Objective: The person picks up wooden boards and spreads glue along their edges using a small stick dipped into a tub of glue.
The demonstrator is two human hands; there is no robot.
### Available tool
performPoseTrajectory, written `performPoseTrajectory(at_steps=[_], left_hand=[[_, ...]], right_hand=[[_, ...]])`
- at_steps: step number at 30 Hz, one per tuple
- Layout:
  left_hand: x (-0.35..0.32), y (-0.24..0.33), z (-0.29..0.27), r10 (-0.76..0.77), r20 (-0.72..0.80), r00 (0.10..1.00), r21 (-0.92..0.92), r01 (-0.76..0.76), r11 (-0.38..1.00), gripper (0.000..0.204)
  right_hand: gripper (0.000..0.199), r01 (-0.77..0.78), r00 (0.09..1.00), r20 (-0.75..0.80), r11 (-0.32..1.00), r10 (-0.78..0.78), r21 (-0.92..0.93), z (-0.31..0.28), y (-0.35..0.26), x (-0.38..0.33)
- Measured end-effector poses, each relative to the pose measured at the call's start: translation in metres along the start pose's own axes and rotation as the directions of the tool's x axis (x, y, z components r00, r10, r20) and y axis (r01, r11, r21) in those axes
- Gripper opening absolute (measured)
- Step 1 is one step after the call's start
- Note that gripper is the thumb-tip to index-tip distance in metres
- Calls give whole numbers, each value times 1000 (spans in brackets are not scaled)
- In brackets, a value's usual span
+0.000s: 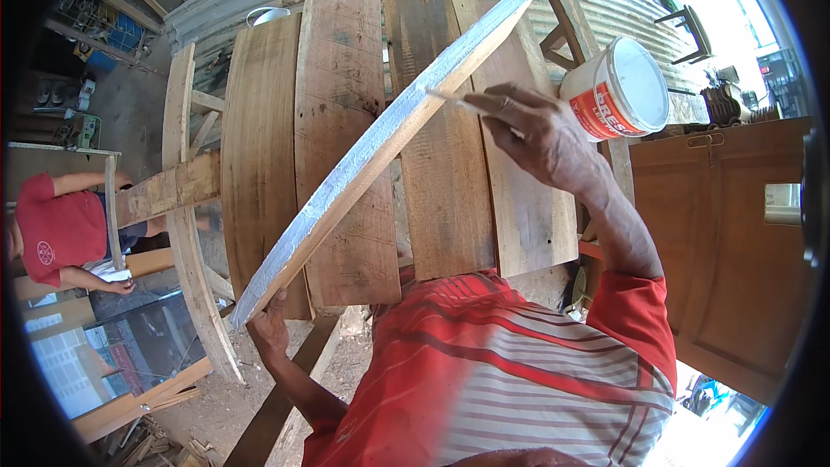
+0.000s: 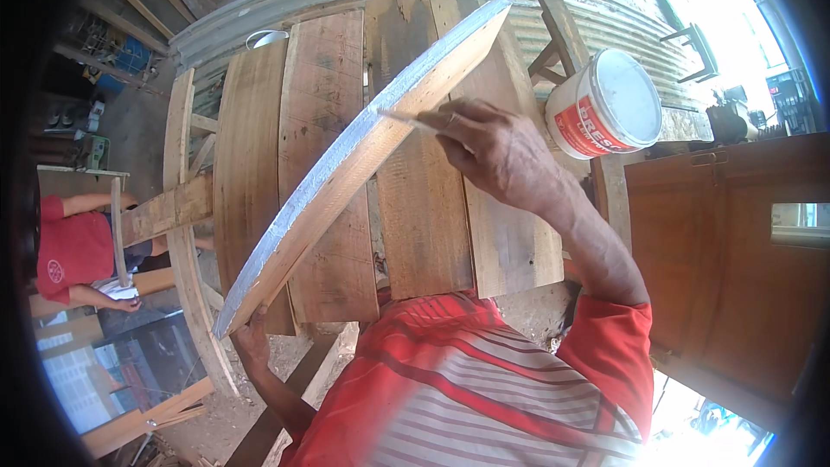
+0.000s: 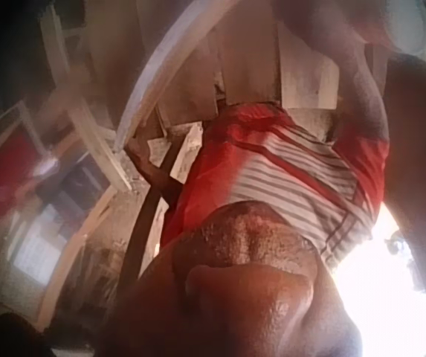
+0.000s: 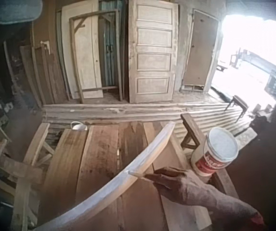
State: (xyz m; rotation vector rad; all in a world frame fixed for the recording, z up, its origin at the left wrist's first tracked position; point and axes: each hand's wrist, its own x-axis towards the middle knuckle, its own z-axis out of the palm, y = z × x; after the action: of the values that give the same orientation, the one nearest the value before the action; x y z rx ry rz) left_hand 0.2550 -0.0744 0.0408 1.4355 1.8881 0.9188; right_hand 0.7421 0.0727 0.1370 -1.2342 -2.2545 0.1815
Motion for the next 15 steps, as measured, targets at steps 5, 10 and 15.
performPoseTrajectory(at_steps=[5,10,15], left_hand=[[-1,-1,1,-10,2,1000,8,10,1000,46],[-2,1,3,-16,2,1000,18,16,1000,45],[-7,-2,0,-48,-29,998,31,49,998,46]], right_hand=[[36,-227,961,-199,959,191,-173,-18,57,4],[47,-158,986,-88,971,144,-179,-6,33,2],[54,4,998,-55,936,-25,-352,-7,68,4]])
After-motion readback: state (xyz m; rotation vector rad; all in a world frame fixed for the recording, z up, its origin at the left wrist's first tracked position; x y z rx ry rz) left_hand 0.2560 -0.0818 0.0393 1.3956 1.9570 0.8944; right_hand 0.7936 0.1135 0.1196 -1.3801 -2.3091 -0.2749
